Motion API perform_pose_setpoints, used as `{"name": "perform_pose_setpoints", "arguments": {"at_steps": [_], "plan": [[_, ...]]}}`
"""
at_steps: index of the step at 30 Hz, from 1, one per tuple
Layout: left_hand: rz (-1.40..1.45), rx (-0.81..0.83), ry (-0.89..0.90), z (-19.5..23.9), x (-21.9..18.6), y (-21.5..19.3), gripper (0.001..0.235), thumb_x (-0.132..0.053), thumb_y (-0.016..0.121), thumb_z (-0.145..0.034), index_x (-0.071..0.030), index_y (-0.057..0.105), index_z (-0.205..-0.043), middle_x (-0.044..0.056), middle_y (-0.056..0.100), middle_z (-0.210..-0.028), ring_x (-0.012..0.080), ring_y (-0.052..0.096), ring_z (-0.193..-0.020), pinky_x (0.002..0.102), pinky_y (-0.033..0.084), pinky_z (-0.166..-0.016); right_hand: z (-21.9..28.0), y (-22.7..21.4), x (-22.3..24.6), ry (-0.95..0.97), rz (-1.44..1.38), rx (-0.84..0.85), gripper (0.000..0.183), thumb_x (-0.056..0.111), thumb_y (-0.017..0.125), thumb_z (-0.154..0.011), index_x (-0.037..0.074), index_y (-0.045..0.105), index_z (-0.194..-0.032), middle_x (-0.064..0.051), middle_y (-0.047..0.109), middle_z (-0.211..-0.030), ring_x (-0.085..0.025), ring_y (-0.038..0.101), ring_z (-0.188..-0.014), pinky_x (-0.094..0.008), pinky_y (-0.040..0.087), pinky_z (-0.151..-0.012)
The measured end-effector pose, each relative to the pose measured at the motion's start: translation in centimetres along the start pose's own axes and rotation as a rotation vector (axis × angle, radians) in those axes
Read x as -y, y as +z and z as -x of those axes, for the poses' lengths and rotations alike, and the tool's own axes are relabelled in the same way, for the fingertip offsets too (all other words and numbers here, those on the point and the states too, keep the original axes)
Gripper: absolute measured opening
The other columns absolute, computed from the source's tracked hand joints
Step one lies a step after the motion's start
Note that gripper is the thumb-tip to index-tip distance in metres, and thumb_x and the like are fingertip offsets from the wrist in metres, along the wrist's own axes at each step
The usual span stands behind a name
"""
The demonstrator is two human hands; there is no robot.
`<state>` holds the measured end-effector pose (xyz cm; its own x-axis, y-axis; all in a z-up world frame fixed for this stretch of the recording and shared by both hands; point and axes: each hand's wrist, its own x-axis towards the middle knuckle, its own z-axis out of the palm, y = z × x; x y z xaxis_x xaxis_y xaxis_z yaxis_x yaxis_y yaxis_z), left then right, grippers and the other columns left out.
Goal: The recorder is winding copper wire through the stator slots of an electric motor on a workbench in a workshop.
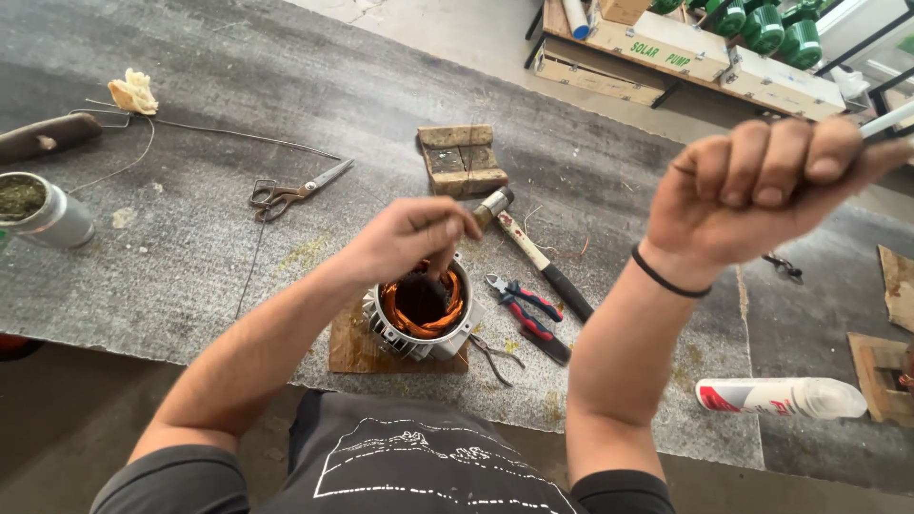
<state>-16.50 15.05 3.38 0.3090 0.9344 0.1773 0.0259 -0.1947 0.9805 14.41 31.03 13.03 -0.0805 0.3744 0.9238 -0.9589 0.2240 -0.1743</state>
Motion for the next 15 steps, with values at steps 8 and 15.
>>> {"name": "perform_pose_setpoints", "arguments": {"at_steps": [8,15], "plan": [[-0.097,-0.045,0.299,-2.1,-9.5,-1.9,0.023,-0.017,0.050,-0.110,-0.002,0.068,-0.113,0.000,0.063,-0.071,0.0073,0.059,-0.059,0.022,0.051,-0.055,11.0,6.1,-9.2,0.579,0.635,-0.037,0.022,0.029,0.057,-0.112,0.008,0.064,-0.114,-0.005,0.069,-0.097,-0.014,0.063,-0.083,-0.029,0.051,-0.070],[0.013,-0.059,0.568,-0.4,-11.9,-4.4,0.025,-0.017,0.046,-0.115,-0.002,0.066,-0.119,0.007,0.067,-0.088,0.0090,0.062,-0.061,0.026,0.051,-0.053,16.9,3.2,-11.5,0.826,0.610,0.317,0.032,0.033,0.060,-0.113,0.003,0.066,-0.117,-0.003,0.066,-0.093,-0.009,0.058,-0.078,-0.026,0.049,-0.070]]}}
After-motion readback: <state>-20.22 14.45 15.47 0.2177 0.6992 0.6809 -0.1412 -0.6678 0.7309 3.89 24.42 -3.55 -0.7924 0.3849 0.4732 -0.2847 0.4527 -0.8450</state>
